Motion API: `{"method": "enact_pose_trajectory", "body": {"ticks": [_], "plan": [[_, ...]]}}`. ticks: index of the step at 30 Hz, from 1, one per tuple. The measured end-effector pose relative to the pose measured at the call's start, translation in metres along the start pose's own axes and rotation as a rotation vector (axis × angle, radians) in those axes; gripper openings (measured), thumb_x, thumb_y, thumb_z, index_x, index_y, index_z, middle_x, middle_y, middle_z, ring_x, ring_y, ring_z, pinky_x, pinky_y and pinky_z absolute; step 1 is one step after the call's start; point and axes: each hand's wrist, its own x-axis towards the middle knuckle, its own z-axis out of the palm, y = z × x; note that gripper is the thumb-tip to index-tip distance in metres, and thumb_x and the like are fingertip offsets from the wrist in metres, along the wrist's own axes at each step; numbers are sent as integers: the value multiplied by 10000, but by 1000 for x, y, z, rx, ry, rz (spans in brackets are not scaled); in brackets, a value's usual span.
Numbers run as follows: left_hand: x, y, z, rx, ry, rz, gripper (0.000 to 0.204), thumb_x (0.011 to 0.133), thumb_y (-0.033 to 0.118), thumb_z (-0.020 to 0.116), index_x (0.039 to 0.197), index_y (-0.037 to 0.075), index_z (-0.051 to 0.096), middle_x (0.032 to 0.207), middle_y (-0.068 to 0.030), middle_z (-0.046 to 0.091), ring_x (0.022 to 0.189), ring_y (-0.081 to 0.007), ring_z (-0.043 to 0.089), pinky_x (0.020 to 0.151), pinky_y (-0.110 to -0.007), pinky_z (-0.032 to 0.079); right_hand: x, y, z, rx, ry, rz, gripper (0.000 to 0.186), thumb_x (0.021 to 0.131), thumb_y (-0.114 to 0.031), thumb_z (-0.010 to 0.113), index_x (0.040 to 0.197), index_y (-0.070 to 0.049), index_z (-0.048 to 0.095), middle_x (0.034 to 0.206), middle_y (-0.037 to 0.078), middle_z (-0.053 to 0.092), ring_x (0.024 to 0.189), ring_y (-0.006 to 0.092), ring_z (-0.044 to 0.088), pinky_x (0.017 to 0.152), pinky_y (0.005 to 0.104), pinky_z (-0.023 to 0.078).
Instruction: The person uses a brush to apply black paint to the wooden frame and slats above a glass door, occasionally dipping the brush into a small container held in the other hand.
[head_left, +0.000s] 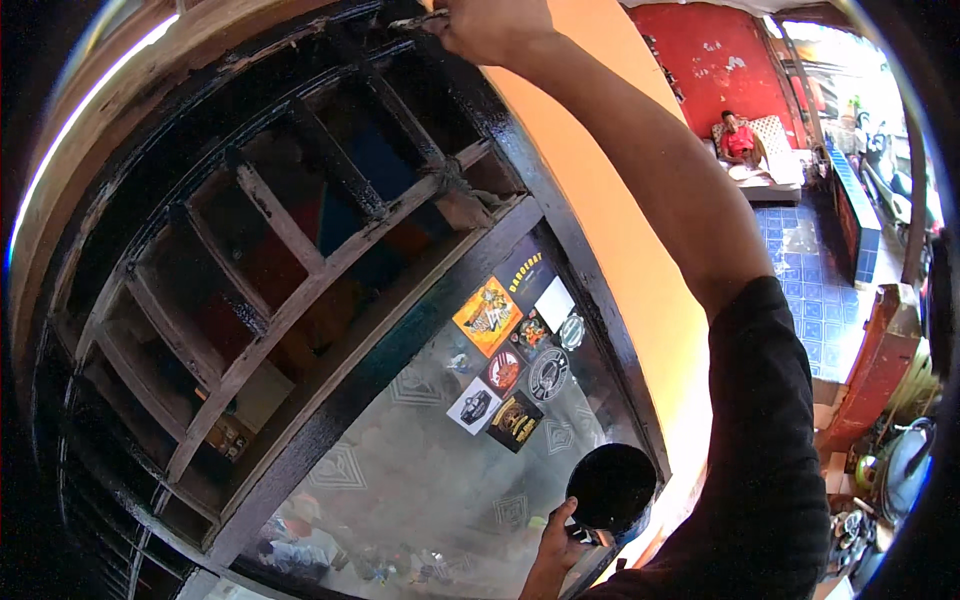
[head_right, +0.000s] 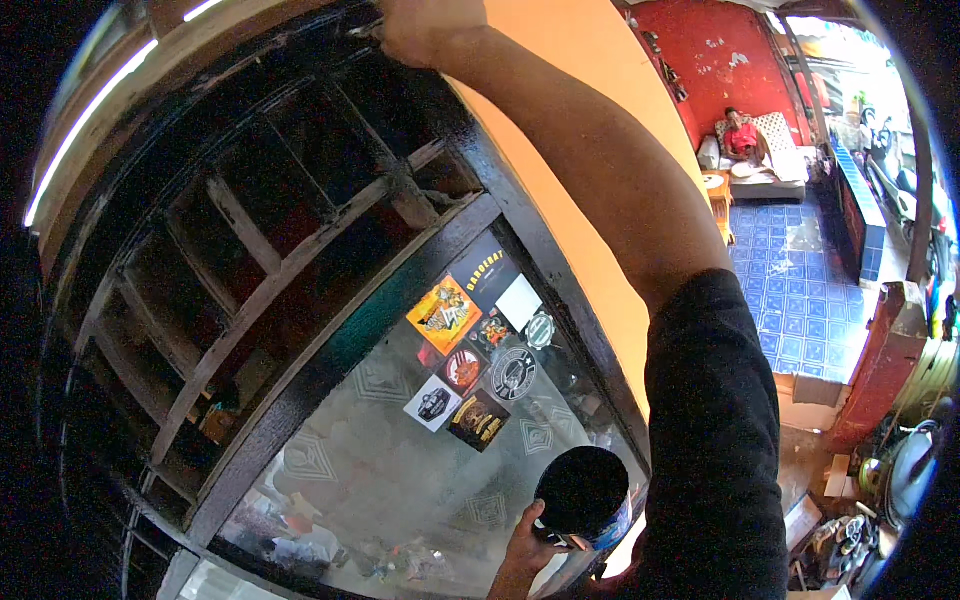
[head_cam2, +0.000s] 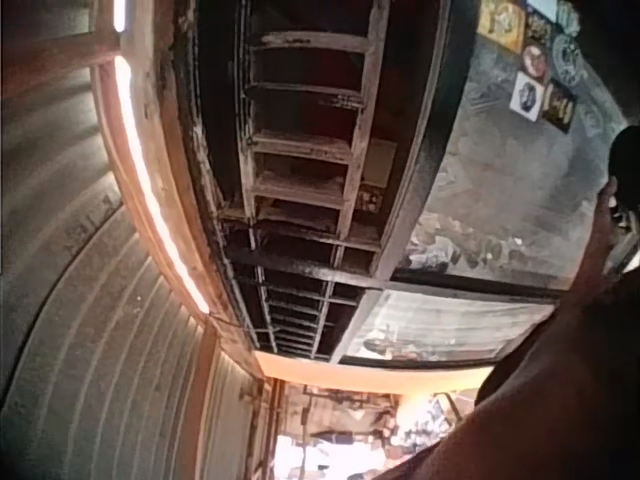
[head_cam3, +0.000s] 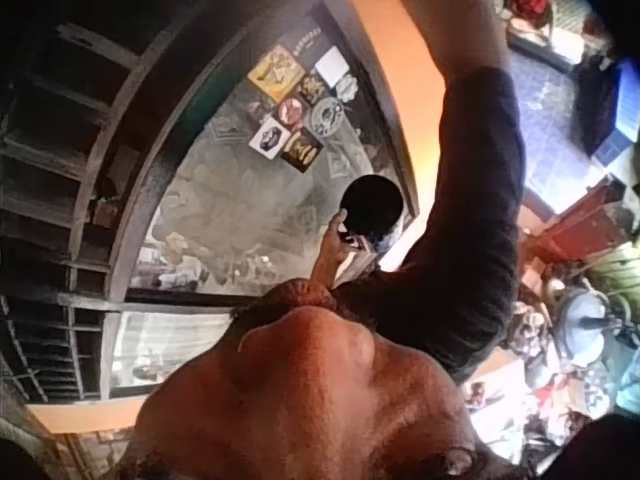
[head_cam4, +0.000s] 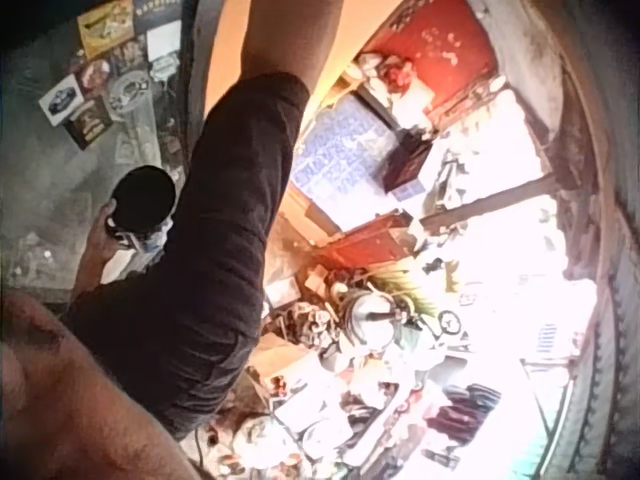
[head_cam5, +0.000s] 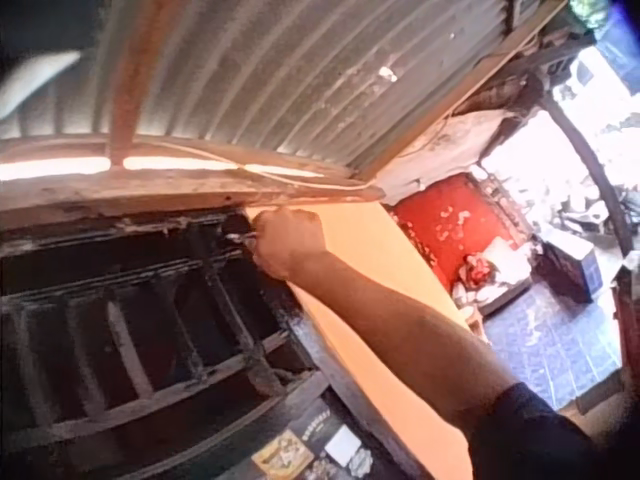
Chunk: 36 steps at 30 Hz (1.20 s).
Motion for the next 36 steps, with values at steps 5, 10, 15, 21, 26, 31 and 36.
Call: {"method": "enact_pose_trajectory", "body": {"ticks": [5, 10, 15, 21, 26, 31, 36], "plan": [[3, -4, 9, 85, -15, 60, 607, 841, 403, 673, 1313, 107, 433, 1287, -160, 488, 1154, -413, 506, 897, -756, 362, 12, -34, 21, -149, 85, -373, 223, 848, -233, 529, 859, -97, 705, 831, 141, 709, 787, 280, 704, 705, 418, 542], [5, -5, 4, -47, -45, 4, 598, 838, 360, 701, 1310, 119, 425, 1261, -200, 453, 1097, -393, 496, 866, -687, 433, 13, -32, 31, -172, 322, -344, 230, 834, -222, 524, 899, -85, 697, 815, 116, 711, 768, 267, 697, 707, 423, 535], [18, -6, -13, 49, -20, 27, 646, 818, 406, 714, 1322, 134, 414, 1294, -204, 403, 1132, -394, 467, 843, -706, 435, 17, -31, 26, -224, 46, -448, 223, 825, -236, 527, 891, -107, 696, 834, 126, 702, 779, 271, 688, 790, 427, 494], [28, -6, -20, -12, -57, 48, 730, 780, 436, 739, 1345, 138, 387, 1284, -217, 391, 1138, -411, 441, 821, -731, 427, 17, -31, 25, -197, 327, -481, 226, 826, -261, 556, 858, -98, 709, 858, 122, 704, 825, 285, 683, 793, 427, 491], [34, -7, -17, 55, 30, 5, 736, 777, 436, 743, 1345, 141, 378, 1284, -221, 389, 1147, -420, 432, 823, -738, 421, 40, -25, 57, 415, 11, 125, 244, 821, -272, 602, 819, -51, 704, 881, 176, 699, 767, 360, 677, 668, 478, 522], [34, -11, -3, 35, 33, 44, 550, 853, 406, 659, 1281, 101, 498, 1247, -143, 570, 1154, -414, 521, 883, -700, 421, 90, -25, 93, 163, 185, -241, 219, 846, -212, 567, 802, -41, 697, 864, 208, 687, 737, 368, 663, 622, 448, 514], [24, -9, 1, -49, -112, -11, 445, 869, 377, 643, 1216, 112, 556, 1141, -129, 633, 1077, -373, 585, 913, -642, 437, 86, -39, 98, 133, 77, -160, 175, 824, -198, 609, 883, -62, 701, 890, 139, 694, 797, 300, 669, 641, 410, 521]]}}
